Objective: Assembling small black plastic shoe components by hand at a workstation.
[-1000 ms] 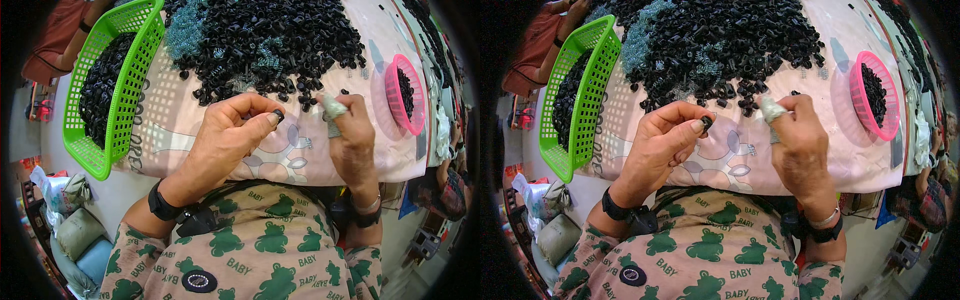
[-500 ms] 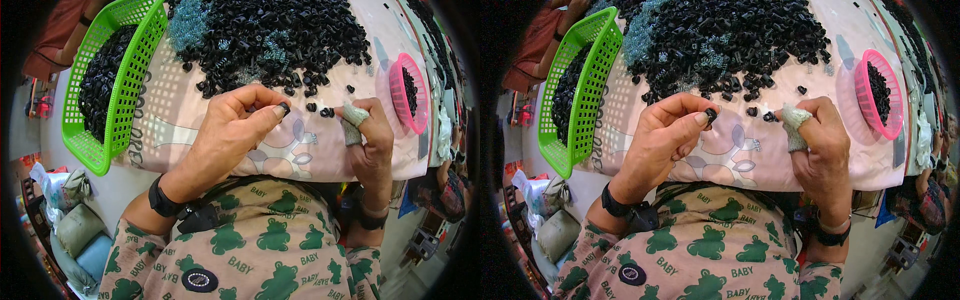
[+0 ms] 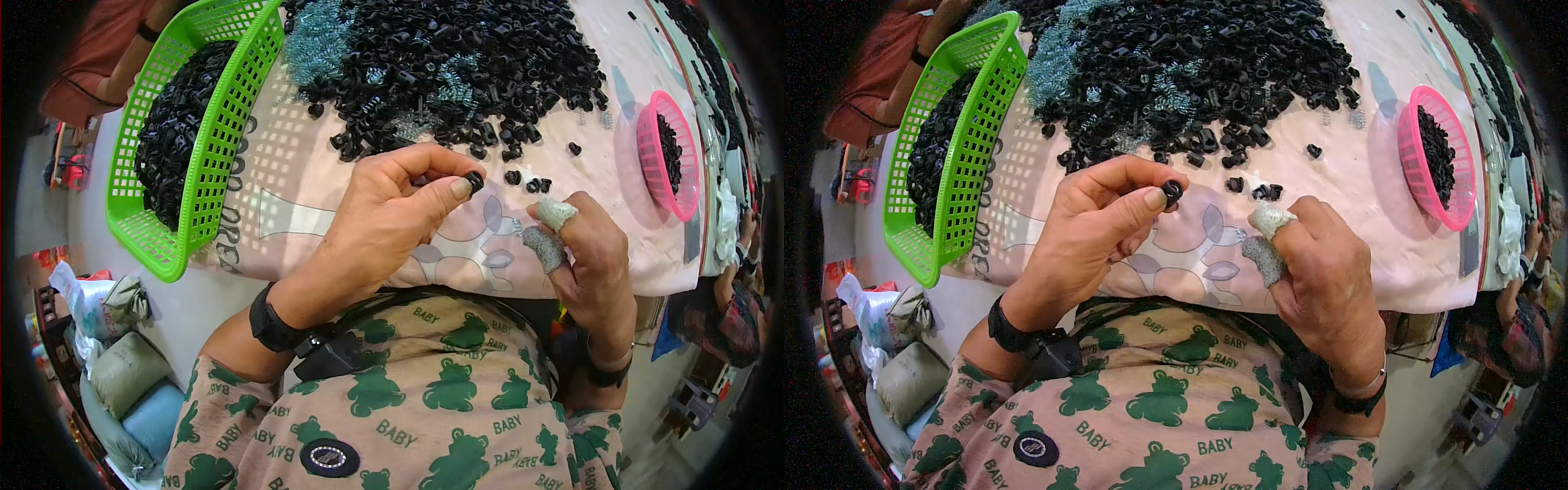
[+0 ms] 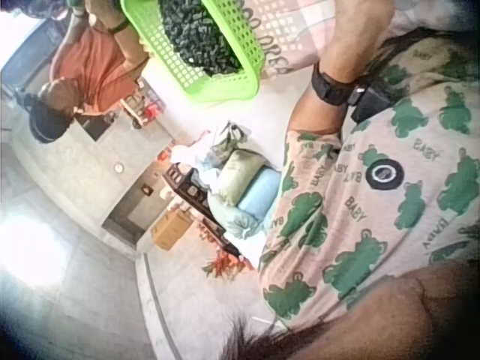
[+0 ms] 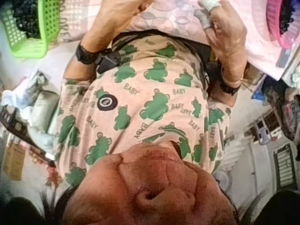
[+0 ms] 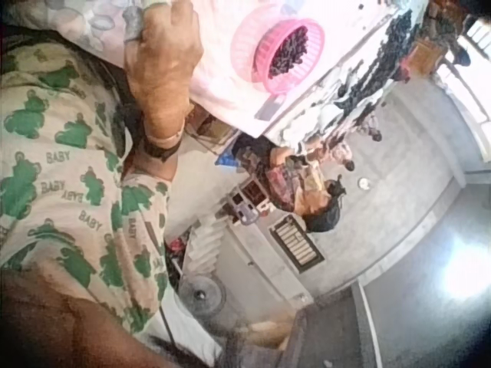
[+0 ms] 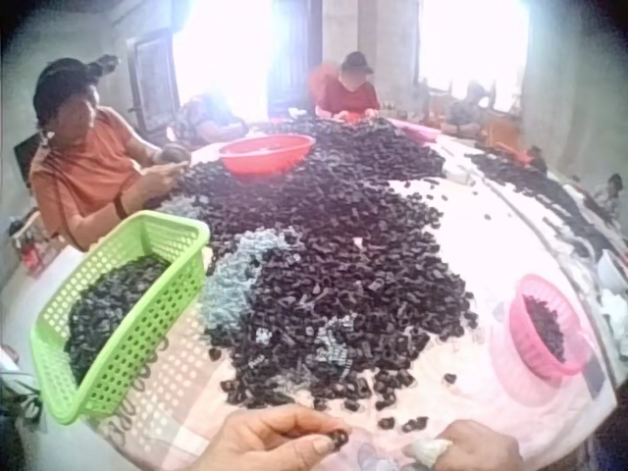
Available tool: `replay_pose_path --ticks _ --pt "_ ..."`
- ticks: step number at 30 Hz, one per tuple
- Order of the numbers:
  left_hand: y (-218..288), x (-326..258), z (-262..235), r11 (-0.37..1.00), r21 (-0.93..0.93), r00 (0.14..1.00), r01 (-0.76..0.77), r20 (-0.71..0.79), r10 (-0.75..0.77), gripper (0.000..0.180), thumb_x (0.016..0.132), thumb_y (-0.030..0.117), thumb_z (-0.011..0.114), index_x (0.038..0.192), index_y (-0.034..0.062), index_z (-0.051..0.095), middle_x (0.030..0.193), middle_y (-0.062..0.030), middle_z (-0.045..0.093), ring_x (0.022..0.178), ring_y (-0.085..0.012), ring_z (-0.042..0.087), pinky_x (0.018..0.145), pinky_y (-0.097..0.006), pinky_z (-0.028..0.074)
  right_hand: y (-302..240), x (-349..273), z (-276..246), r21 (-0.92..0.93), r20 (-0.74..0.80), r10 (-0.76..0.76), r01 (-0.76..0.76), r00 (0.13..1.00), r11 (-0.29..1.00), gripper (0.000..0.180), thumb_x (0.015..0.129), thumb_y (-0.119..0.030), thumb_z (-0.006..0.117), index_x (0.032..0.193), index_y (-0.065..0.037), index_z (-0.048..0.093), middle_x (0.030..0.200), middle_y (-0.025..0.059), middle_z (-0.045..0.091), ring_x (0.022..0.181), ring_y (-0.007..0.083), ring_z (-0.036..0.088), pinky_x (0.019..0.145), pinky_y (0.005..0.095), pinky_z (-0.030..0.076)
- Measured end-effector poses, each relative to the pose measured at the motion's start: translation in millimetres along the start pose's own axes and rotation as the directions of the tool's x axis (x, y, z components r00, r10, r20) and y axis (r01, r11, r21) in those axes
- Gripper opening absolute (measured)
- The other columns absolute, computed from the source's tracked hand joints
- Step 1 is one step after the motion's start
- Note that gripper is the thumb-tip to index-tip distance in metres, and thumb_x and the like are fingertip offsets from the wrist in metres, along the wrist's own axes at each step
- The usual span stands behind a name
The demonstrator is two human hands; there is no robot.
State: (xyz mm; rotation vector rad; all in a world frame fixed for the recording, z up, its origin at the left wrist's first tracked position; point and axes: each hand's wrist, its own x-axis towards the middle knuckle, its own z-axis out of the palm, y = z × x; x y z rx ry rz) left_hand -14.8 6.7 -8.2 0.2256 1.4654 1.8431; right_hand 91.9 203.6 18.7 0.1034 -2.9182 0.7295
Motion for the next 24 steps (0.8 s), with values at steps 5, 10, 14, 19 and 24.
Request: replay_pose_path --ticks 5,10,14,19,24 --pt "4 -2 1 1.000 -0.011 1.000 0.000 0.019 0.000 0.015 0.086 0.008 0.062 0.100 0.0028 0.066 0.077 0.0036 0.055 0.061 -0.0021 0.044 0.050 -0.018 0.035 0 2 2 0.095 -0.026 -0.017 0.019 1.000 0.995 0.026 0.072 0.004 0.066 0.098 0.000 0.063 0.073 0.0117 0.052 0.061 0.0250 0.054 0.054 0.0320 0.041" --pt "-3 2 1 0.735 0.502 0.880 -0.455 0.131 0.456 0.013 0.082 0.000 0.060 0.094 0.0004 0.064 0.080 -0.0050 0.051 0.066 -0.0120 0.051 0.053 -0.025 0.041 7 0 1 0.046 -0.067 0.041 -0.038 0.997 0.998 0.022 0.074 0.003 0.066 0.096 0.001 0.063 0.072 0.0103 0.051 0.058 0.0207 0.051 0.053 0.0293 0.040" --pt "-10 5 4 0.377 0.739 0.755 -0.558 0.263 0.601 0.018 0.073 -0.005 0.057 0.091 0.0004 0.061 0.083 -0.0113 0.047 0.065 -0.0237 0.055 0.055 -0.032 0.047 6 -1 -2 0.097 0.003 0.080 -0.080 0.997 0.992 0.022 0.075 0.000 0.068 0.096 0.001 0.063 0.071 0.0095 0.050 0.057 0.0185 0.050 0.052 0.0277 0.039" --pt "-8 6 1 0.154 0.807 0.680 -0.570 0.358 0.639 0.025 0.067 -0.003 0.059 0.091 0.0010 0.061 0.084 -0.0108 0.046 0.063 -0.0239 0.056 0.051 -0.033 0.048 -5 3 6 0.074 0.011 0.084 -0.085 0.996 0.994 0.020 0.071 -0.001 0.067 0.089 0.000 0.061 0.073 0.0117 0.050 0.062 0.0272 0.054 0.053 0.0353 0.042" --pt "2 2 0 0.051 0.853 0.656 -0.520 0.360 0.663 0.024 0.066 -0.001 0.060 0.090 0.0010 0.061 0.084 -0.0108 0.047 0.064 -0.0235 0.057 0.052 -0.031 0.048 -10 3 17 -0.086 -0.057 0.010 -0.015 0.998 0.996 0.017 0.063 0.004 0.062 0.077 -0.002 0.056 0.075 0.0121 0.048 0.065 0.0315 0.056 0.054 0.0415 0.044"
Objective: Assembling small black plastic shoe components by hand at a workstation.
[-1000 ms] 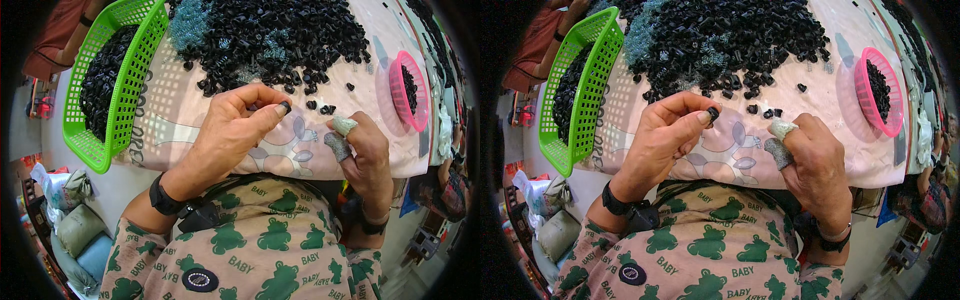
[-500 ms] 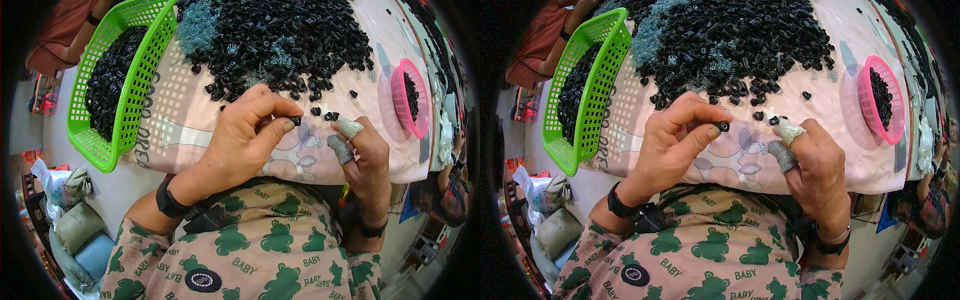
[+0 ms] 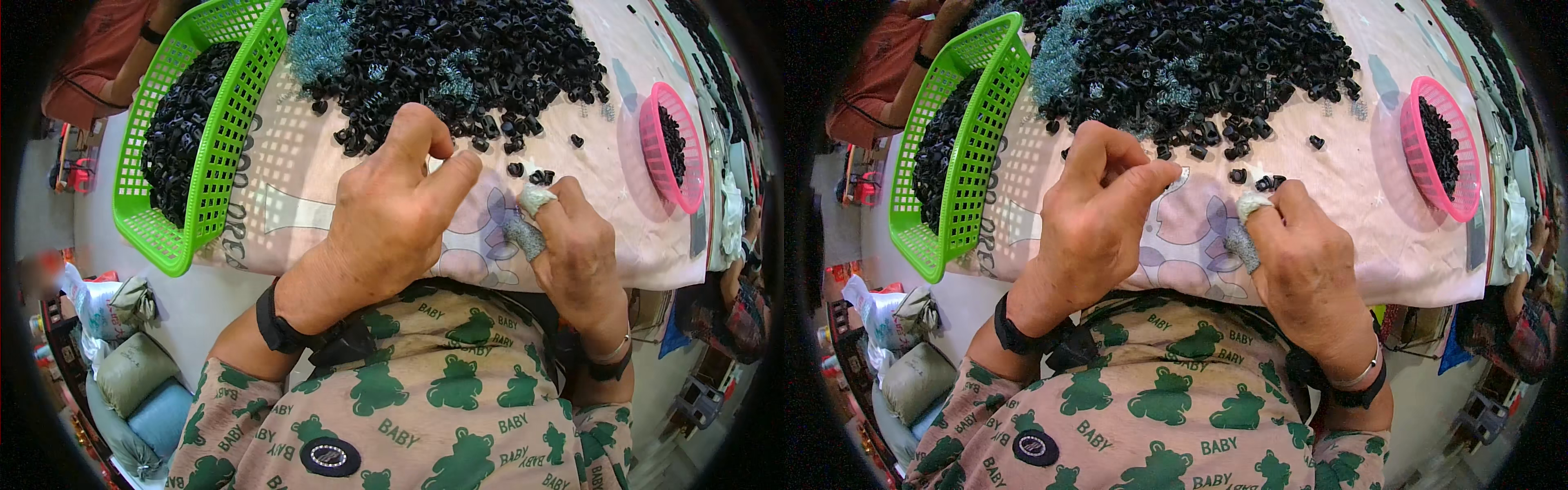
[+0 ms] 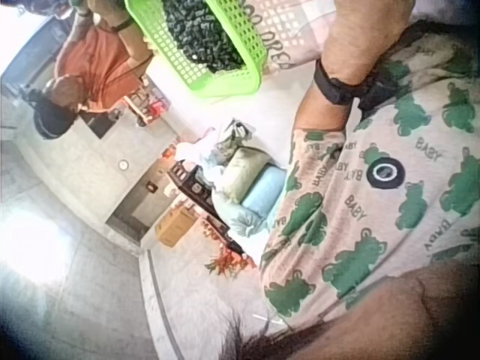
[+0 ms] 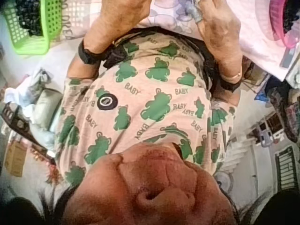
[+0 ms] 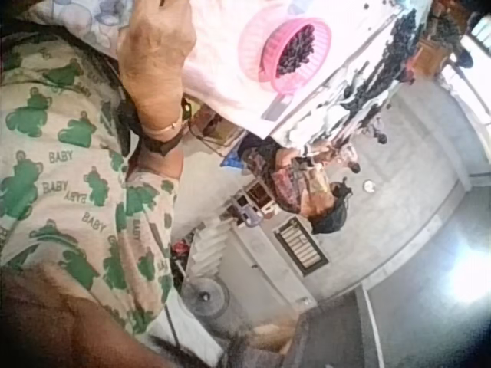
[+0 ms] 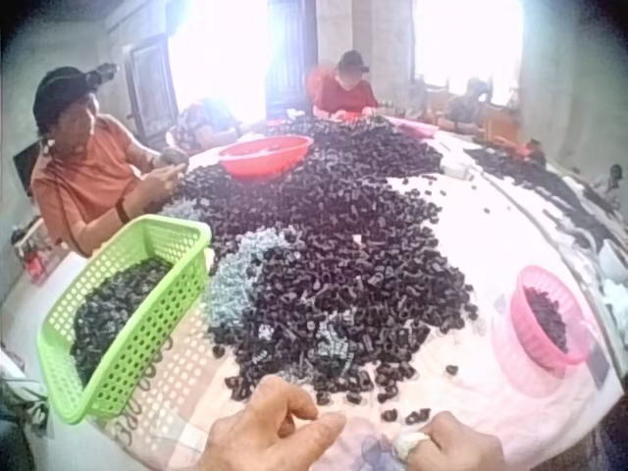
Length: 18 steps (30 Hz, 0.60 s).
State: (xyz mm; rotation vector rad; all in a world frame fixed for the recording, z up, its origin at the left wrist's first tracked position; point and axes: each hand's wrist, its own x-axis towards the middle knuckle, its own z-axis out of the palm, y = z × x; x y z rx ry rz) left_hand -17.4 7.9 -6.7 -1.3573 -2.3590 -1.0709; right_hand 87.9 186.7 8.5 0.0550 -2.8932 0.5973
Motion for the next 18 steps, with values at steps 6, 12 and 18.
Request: replay_pose_path --ticks 6,12,18 --pt "-3 0 -2 0.990 -0.005 0.990 -0.140 0.005 0.140 0.024 0.067 0.000 0.062 0.090 0.0008 0.062 0.084 -0.0103 0.049 0.065 -0.0242 0.056 0.055 -0.031 0.048 -5 1 0 0.020 0.060 -0.065 0.064 0.996 0.998 0.028 0.066 0.006 0.057 0.093 0.000 0.058 0.077 0.0167 0.048 0.066 0.0370 0.053 0.055 0.0449 0.043" --pt "5 1 -8 0.983 -0.155 0.995 0.097 0.052 -0.090 0.023 0.073 -0.008 0.062 0.095 -0.0018 0.063 0.082 -0.0114 0.050 0.068 -0.0224 0.055 0.058 -0.030 0.046 -1 0 5 0.046 0.032 -0.069 0.068 0.997 0.997 0.023 0.059 0.006 0.061 0.077 -0.002 0.051 0.075 0.0132 0.046 0.066 0.0323 0.054 0.056 0.0409 0.044" --pt "-12 0 -9 0.999 0.001 0.979 0.037 0.201 -0.036 0.017 0.073 -0.006 0.064 0.090 -0.0007 0.062 0.081 -0.0109 0.051 0.068 -0.0254 0.056 0.059 -0.033 0.046 2 2 3 0.050 0.074 -0.077 0.073 0.994 0.996 0.029 0.065 0.003 0.060 0.093 0.001 0.058 0.076 0.0160 0.047 0.066 0.0363 0.053 0.055 0.0435 0.042"
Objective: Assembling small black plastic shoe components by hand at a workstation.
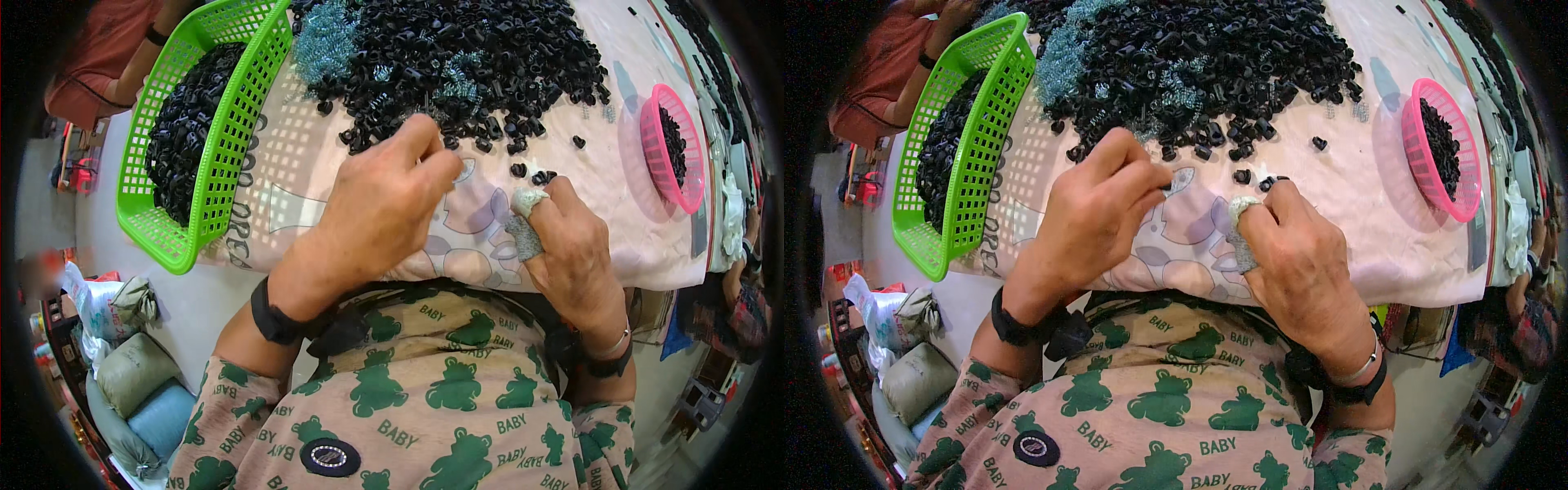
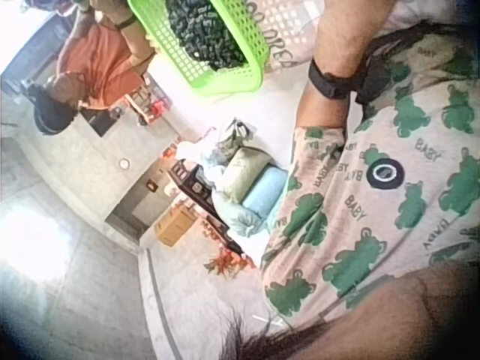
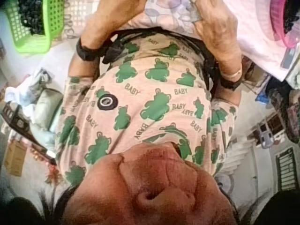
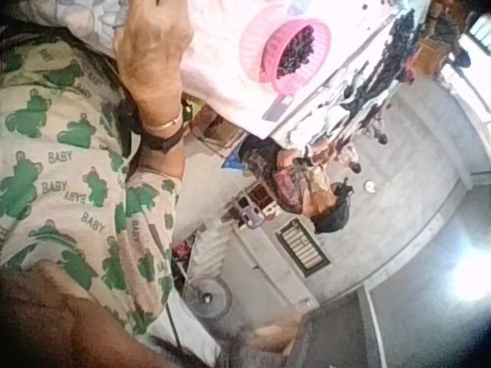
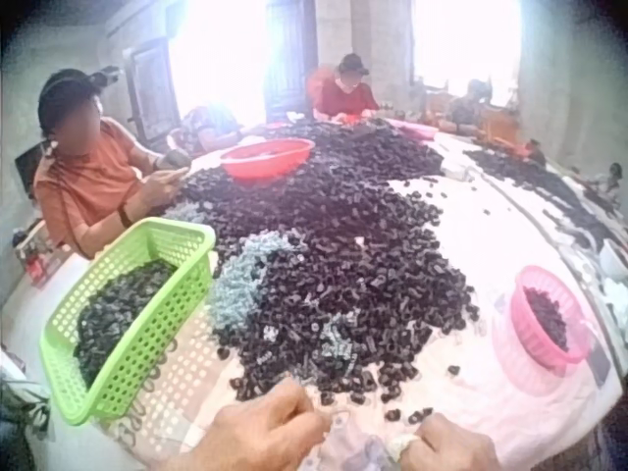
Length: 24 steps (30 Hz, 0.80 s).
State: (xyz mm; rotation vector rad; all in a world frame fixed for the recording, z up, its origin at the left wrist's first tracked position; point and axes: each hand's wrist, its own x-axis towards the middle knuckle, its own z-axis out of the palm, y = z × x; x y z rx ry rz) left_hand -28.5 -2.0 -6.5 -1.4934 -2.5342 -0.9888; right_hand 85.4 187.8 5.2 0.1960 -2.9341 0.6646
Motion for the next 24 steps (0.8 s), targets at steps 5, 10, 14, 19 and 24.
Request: replay_pose_path --ticks 5,10,14,19,24 --pt "7 0 -4 0.999 -0.054 0.995 0.001 -0.098 -0.007 0.014 0.075 -0.005 0.063 0.089 0.0002 0.062 0.082 -0.0113 0.052 0.069 -0.0247 0.056 0.061 -0.031 0.047 1 0 5 0.009 -0.061 0.010 -0.010 0.998 1.000 0.030 0.064 0.005 0.059 0.094 0.000 0.058 0.080 0.0160 0.048 0.066 0.0364 0.054 0.054 0.0433 0.043" --pt "10 4 -9 0.986 -0.168 0.970 0.025 -0.233 -0.064 0.013 0.079 -0.004 0.061 0.092 -0.0009 0.061 0.084 -0.0092 0.052 0.071 -0.0201 0.057 0.061 -0.028 0.046 1 1 4 0.046 -0.075 0.038 -0.035 0.996 0.998 0.027 0.063 0.005 0.061 0.089 0.000 0.057 0.078 0.0156 0.048 0.064 0.0342 0.055 0.054 0.0402 0.045" --pt "24 -3 -10 0.330 -0.857 0.866 0.396 0.229 -0.444 0.018 0.092 0.008 0.054 0.105 -0.0018 0.060 0.071 0.0025 0.052 0.055 -0.0027 0.043 0.047 -0.016 0.032 9 -5 11 0.425 -0.088 0.222 -0.165 0.971 0.890 0.024 0.071 0.005 0.065 0.093 0.000 0.058 0.078 0.0092 0.053 0.064 0.0210 0.056 0.055 0.0301 0.047" --pt "29 -5 -4 -0.054 -0.826 0.779 0.561 0.549 -0.305 0.021 0.093 0.013 0.055 0.106 -0.0017 0.061 0.066 0.0027 0.052 0.052 -0.0021 0.042 0.043 -0.015 0.030 1 -7 -2 0.772 -0.055 0.348 -0.181 0.936 0.609 0.017 0.086 -0.004 0.064 0.101 0.001 0.058 0.089 0.0005 0.060 0.075 0.0061 0.056 0.065 0.0198 0.046" --pt "31 -4 3 -0.068 -0.806 0.744 0.588 0.572 -0.347 0.019 0.091 0.012 0.058 0.105 -0.0011 0.061 0.064 0.0015 0.052 0.052 -0.0033 0.045 0.042 -0.016 0.033 -3 -9 -1 0.931 -0.036 0.422 -0.122 0.906 0.343 0.023 0.085 -0.003 0.064 0.107 0.002 0.059 0.095 0.0057 0.064 0.081 0.0085 0.061 0.070 0.0212 0.051"
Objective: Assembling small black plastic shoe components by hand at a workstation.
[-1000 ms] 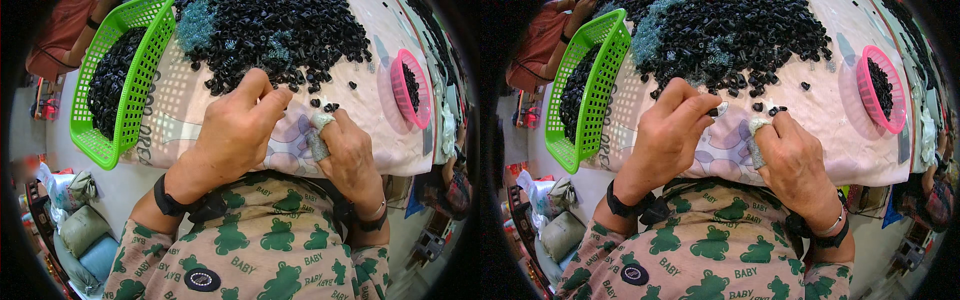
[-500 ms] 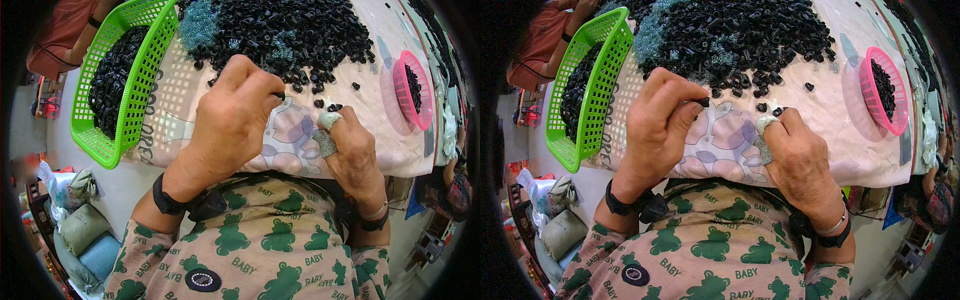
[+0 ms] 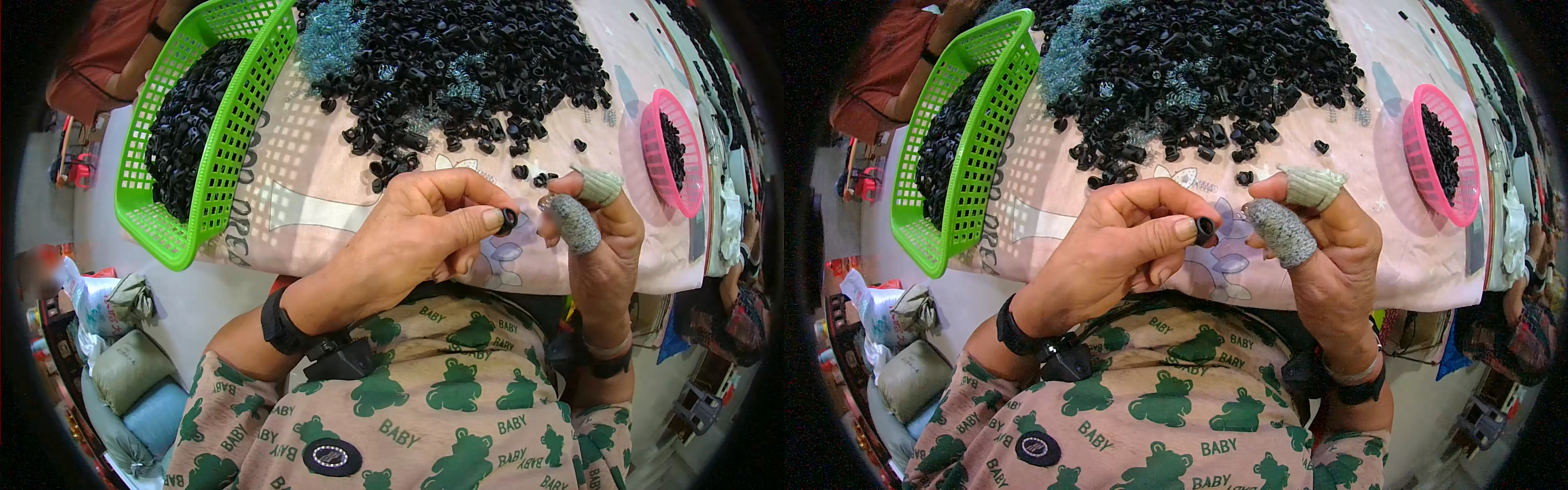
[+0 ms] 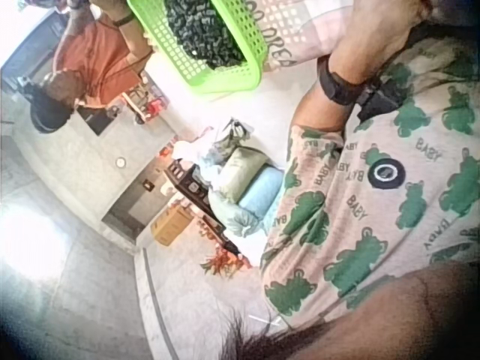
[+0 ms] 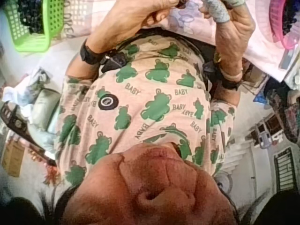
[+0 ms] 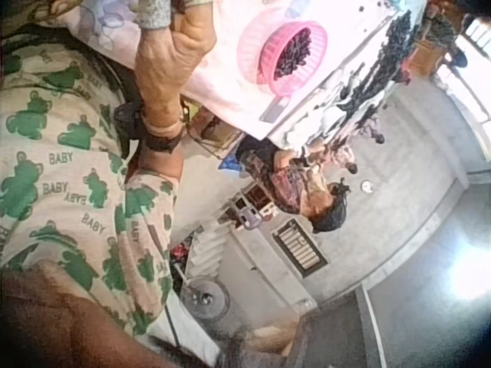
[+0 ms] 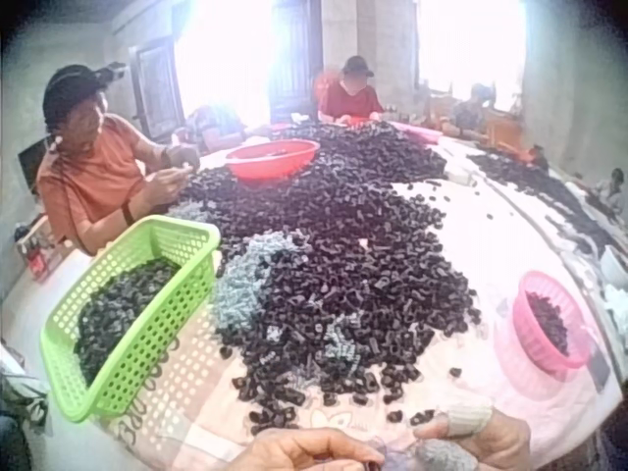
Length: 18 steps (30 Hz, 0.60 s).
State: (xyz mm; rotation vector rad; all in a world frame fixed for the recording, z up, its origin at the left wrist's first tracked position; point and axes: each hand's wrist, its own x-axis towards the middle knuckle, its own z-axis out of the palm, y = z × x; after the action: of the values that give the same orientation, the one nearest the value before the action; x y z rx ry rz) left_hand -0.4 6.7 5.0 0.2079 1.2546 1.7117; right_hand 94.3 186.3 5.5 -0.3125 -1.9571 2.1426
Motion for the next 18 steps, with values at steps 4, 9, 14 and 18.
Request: replay_pose_path --ticks 4,9,14,18 --pt "1 -1 0 1.000 -0.012 1.000 0.017 -0.003 -0.017 0.018 0.090 0.011 0.059 0.104 -0.0008 0.061 0.068 0.0004 0.055 0.052 -0.0036 0.047 0.041 -0.016 0.034 2 -3 5 0.019 0.066 -0.028 0.027 0.997 0.999 0.022 0.086 -0.001 0.062 0.108 0.003 0.059 0.100 0.0082 0.065 0.085 0.0108 0.062 0.076 0.0222 0.052" --pt "-2 -1 1 0.999 -0.042 1.000 0.001 -0.022 -0.002 0.018 0.090 0.011 0.060 0.103 -0.0005 0.061 0.069 0.0004 0.056 0.052 -0.0036 0.049 0.041 -0.016 0.034 8 -5 13 0.011 0.077 -0.116 0.116 0.990 0.993 0.021 0.086 0.003 0.059 0.108 0.004 0.059 0.100 0.0090 0.064 0.086 0.0122 0.062 0.077 0.0235 0.051" --pt "-1 -1 1 1.000 -0.006 0.999 -0.005 -0.046 0.004 0.018 0.089 0.012 0.061 0.102 -0.0002 0.061 0.069 0.0011 0.056 0.051 -0.0025 0.048 0.040 -0.015 0.034 11 1 13 -0.219 0.128 -0.281 0.304 0.951 0.927 0.024 0.081 0.007 0.061 0.105 0.003 0.062 0.095 0.0102 0.062 0.083 0.0151 0.061 0.073 0.0249 0.050" --pt "-1 -1 1 1.000 0.016 0.998 -0.007 -0.069 0.008 0.017 0.090 0.013 0.061 0.100 0.0000 0.061 0.068 0.0011 0.056 0.051 -0.0023 0.048 0.040 -0.015 0.034 5 4 15 -0.533 0.265 -0.478 0.541 0.837 0.651 0.031 0.072 0.010 0.066 0.102 0.000 0.065 0.091 0.0091 0.055 0.077 0.0179 0.059 0.066 0.0256 0.048"
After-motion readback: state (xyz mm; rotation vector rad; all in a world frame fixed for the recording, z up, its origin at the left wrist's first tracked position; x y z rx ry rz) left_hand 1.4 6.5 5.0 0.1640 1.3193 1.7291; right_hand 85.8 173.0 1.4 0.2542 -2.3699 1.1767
